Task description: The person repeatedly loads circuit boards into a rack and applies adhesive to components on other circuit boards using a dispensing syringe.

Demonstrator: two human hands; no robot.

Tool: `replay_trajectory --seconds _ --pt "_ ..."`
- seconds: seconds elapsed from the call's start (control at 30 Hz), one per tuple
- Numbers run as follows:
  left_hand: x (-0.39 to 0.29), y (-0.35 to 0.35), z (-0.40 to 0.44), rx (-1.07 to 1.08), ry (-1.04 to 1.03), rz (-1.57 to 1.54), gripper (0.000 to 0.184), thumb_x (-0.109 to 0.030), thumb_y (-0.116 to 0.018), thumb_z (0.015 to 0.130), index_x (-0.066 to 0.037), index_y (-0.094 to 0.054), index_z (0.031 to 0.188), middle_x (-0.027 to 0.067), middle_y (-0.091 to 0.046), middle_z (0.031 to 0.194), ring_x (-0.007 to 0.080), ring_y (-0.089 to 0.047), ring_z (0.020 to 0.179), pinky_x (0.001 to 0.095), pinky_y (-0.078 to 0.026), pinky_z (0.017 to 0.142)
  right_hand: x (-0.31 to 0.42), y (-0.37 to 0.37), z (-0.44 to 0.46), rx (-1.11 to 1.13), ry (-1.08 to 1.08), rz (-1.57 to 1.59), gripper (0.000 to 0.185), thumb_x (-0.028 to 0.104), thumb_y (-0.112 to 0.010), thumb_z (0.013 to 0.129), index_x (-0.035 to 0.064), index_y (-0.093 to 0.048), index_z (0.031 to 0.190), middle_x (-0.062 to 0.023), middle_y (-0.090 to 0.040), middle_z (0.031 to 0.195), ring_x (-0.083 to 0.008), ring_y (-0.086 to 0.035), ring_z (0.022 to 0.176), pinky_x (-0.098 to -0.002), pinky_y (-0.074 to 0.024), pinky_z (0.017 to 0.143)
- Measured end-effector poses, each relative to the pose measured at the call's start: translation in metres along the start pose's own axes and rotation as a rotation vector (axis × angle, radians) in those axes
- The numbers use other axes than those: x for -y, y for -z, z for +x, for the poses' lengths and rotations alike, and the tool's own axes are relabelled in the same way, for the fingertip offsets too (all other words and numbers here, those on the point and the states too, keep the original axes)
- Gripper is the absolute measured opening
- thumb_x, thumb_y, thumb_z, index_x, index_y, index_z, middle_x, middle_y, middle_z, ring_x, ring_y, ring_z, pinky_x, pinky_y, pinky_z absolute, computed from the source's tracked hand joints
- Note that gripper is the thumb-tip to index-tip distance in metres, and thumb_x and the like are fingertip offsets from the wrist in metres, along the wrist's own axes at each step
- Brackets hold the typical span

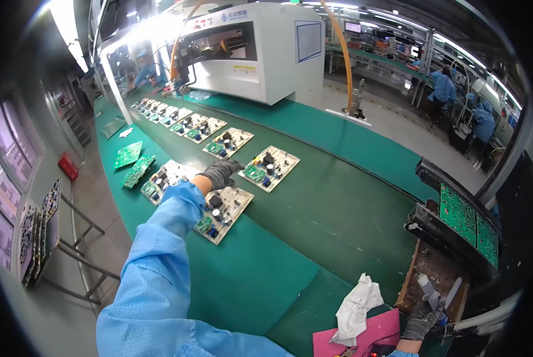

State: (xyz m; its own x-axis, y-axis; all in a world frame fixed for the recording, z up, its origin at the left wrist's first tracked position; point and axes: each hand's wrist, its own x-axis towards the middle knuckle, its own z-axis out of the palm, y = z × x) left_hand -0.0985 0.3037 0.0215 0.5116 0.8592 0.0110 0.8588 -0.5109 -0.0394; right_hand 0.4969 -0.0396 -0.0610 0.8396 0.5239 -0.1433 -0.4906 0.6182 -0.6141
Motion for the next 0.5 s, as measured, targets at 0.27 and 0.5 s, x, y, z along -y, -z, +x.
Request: replay_trajectory --seconds 0.27,0.5 --pt "0.016 -0.07 0.095 0.196 0.083 0.156 0.074 -0.017 -0.077 0.048 -0.018 -0.049 0.116 0.0053 -0.049 0.117 0.0293 -0.043 0.11 0.037 -0.035 0.093 -0.002 -0.022 -0.024 -0.081 0.005 -0.011 0.034 0.021 -0.058 0.079 0.0011 -0.047 0.105 -0.0104 -0.052 0.105 -0.0174 -0.051 0.091 -0.024 -0.0482 0.063" --pt "0.005 -0.071 0.115 0.136 0.084 0.003 0.048 -0.013 -0.076 0.049 -0.015 -0.06 0.094 0.0062 -0.059 0.098 0.0264 -0.055 0.094 0.0353 -0.043 0.079 -0.006 -0.01 -0.025 0.205 0.113 -0.218 0.029 0.02 -0.057 0.081 0.005 -0.047 0.104 -0.0081 -0.051 0.103 -0.0163 -0.048 0.095 -0.0219 -0.0461 0.07"
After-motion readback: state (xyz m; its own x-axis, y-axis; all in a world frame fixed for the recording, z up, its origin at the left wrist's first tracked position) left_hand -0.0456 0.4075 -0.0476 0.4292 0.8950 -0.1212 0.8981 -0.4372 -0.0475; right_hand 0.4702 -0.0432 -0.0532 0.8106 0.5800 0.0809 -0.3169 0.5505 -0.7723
